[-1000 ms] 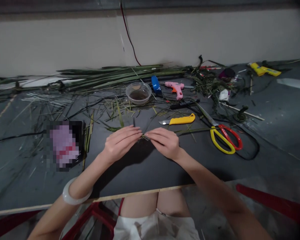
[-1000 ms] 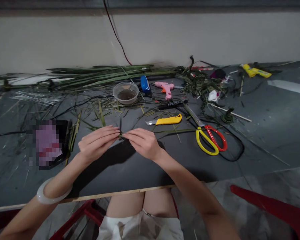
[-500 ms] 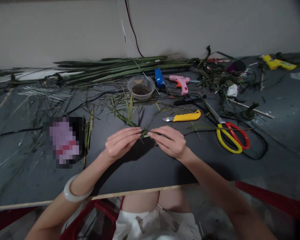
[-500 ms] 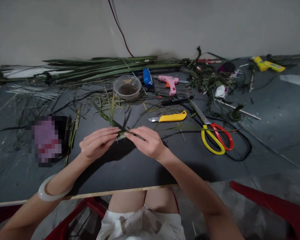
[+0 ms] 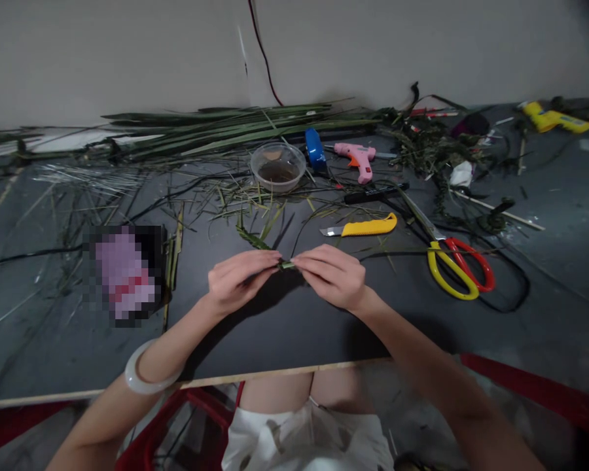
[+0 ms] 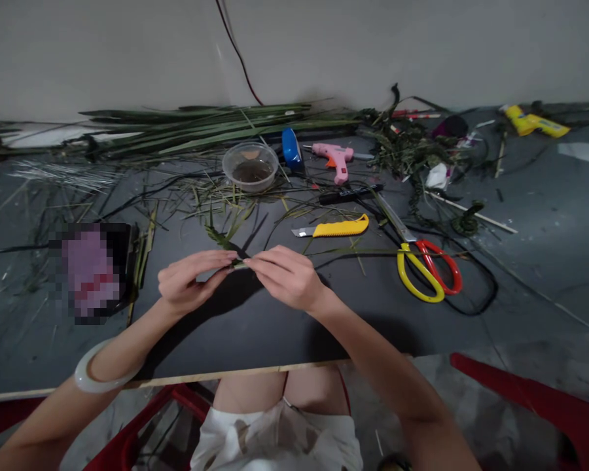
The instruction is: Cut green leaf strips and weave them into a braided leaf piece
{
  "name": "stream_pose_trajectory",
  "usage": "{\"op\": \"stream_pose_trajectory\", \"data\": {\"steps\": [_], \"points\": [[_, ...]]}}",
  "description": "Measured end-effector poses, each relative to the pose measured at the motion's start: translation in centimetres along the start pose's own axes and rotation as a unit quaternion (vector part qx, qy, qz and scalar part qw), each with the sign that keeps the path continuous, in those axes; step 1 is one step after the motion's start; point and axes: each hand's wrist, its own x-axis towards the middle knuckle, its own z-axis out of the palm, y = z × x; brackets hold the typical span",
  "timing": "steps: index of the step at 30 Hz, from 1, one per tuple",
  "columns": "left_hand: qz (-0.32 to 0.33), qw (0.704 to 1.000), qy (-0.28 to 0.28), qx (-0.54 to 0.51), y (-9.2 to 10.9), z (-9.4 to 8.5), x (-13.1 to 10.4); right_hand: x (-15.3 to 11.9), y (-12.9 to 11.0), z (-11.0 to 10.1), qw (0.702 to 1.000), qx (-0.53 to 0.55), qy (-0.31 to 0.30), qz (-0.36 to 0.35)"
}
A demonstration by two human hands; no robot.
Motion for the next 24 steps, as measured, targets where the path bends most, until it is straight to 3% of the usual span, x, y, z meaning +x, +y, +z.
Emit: {"op": "stream_pose_trajectory", "data": {"steps": [3,6,9,13,16,24], "points": [[-0.095,0.995,0.003,-0.033,0.1,-0.1,0.3,0.2,-0.5,0.2,0.994,0.053,0.024,0.088],[-0.197,0.980,0.001,-0.040,0.4,0.0,0.5,0.3,-0.9,0.5,0.968,0.103,-0.015,0.230],[-0.294,0.955,0.006,-0.041,0.8,0.3,0.7,0.0,-0.9,1.1,0.917,0.173,-0.037,0.356],[-0.372,0.926,0.012,-0.062,1.3,1.0,0.6,-0.6,-0.8,2.1,0.838,0.269,0.001,0.475],[-0.400,0.914,0.021,-0.067,1.5,1.4,0.5,-0.8,-1.0,2.7,0.814,0.279,0.025,0.508],[-0.404,0.911,0.047,-0.067,1.7,1.8,-0.2,-0.5,-1.7,3.2,0.822,0.216,0.063,0.523]]}}
